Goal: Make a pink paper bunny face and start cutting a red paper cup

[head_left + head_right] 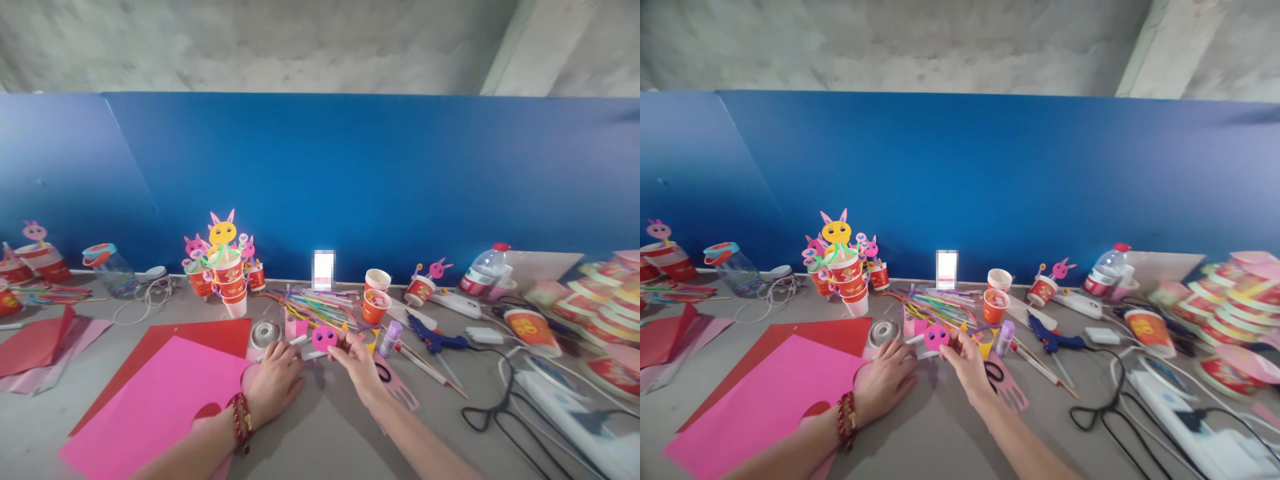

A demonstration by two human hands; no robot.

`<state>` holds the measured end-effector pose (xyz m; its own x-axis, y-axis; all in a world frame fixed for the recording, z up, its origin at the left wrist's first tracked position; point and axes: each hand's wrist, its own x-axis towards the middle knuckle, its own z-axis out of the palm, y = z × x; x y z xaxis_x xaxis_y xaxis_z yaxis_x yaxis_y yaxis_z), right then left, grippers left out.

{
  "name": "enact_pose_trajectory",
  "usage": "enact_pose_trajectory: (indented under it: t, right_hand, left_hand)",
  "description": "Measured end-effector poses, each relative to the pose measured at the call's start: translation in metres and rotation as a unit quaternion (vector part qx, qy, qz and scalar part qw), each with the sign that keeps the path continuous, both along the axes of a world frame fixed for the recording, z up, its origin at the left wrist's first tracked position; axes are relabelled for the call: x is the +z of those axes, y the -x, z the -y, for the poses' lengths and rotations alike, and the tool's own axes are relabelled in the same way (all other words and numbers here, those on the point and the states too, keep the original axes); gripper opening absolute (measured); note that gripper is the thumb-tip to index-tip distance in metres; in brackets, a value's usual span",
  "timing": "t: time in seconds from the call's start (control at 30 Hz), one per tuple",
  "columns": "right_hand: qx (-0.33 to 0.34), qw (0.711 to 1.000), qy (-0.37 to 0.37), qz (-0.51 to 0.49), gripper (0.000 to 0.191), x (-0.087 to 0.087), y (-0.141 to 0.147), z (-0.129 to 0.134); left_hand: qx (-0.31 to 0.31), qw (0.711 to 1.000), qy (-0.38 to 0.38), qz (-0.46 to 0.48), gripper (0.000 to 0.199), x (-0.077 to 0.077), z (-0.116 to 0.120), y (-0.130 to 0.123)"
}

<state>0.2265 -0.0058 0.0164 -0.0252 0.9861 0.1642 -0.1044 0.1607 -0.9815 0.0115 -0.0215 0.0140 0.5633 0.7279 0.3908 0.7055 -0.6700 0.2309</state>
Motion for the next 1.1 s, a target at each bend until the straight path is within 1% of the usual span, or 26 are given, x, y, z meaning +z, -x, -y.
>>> enact_pose_trajectory:
  t: [0.1,0.2,0.3,0.37,0.43,0.5,0.57,0.63,0.67,0.73,0.8,0.87,0.9,1.0,1.07,1.1]
  right_hand:
    - [0.021,0.999,0.024,-0.01,0.026,0.004,0.002,0.005]
    - [0.057,0.997,0.05,-0.007,0.024,0.005,0.004,0.013]
    - [0.08,0.995,0.064,0.006,0.024,-0.002,0.009,0.023]
    - [0.079,0.995,0.06,0.02,0.024,-0.011,0.014,0.027]
    - [0.076,0.995,0.049,0.043,0.022,-0.021,0.019,0.031]
    - [0.076,0.993,0.037,0.077,0.016,-0.026,0.023,0.034]
    - [0.086,0.988,0.02,0.123,0.009,-0.024,0.021,0.037]
    - [0.095,0.978,-0.006,0.184,0.003,-0.014,0.011,0.04]
    - [0.092,0.971,-0.022,0.22,0.005,-0.008,0.002,0.043]
    - [0.05,0.948,-0.056,0.308,0.008,0.003,-0.023,0.048]
    - [-0.024,0.91,-0.088,0.404,0.01,0.01,-0.051,0.054]
    - [-0.069,0.863,-0.111,0.488,0.012,0.011,-0.076,0.06]
    - [-0.077,0.842,-0.115,0.521,0.015,0.01,-0.086,0.062]
    - [-0.081,0.794,-0.119,0.59,0.023,0.004,-0.097,0.065]
    - [-0.078,0.775,-0.109,0.617,0.021,0.002,-0.095,0.063]
    - [-0.076,0.772,-0.1,0.623,0.019,0.002,-0.093,0.06]
  left_hand:
    - [0.022,1.0,-0.002,0.021,0.017,-0.001,-0.003,0.002]
    - [0.014,0.995,0.009,0.094,0.018,-0.001,-0.003,0.004]
    - [0.003,0.982,0.075,0.174,0.014,0.0,0.001,0.0]
    - [0.005,0.972,0.124,0.201,0.012,0.001,0.005,-0.002]
    - [0.008,0.965,0.153,0.211,0.014,0.001,0.007,-0.003]
    - [0.012,0.964,0.167,0.209,0.017,0.0,0.006,-0.001]
    - [0.029,0.966,0.18,0.186,0.022,-0.002,0.004,0.003]
    - [0.054,0.968,0.198,0.143,0.025,-0.002,0.001,0.008]
    - [0.06,0.969,0.207,0.118,0.026,-0.001,0.0,0.011]
    - [0.064,0.971,0.219,0.065,0.026,0.003,0.001,0.017]
    - [0.077,0.973,0.216,0.007,0.024,0.008,0.005,0.024]
    - [0.103,0.973,0.199,-0.049,0.022,0.012,0.01,0.031]
    - [0.114,0.972,0.19,-0.075,0.021,0.012,0.013,0.034]
    - [0.13,0.967,0.181,-0.123,0.022,0.011,0.017,0.041]
    - [0.133,0.965,0.179,-0.139,0.023,0.01,0.017,0.043]
    - [0.132,0.965,0.174,-0.145,0.024,0.01,0.016,0.042]
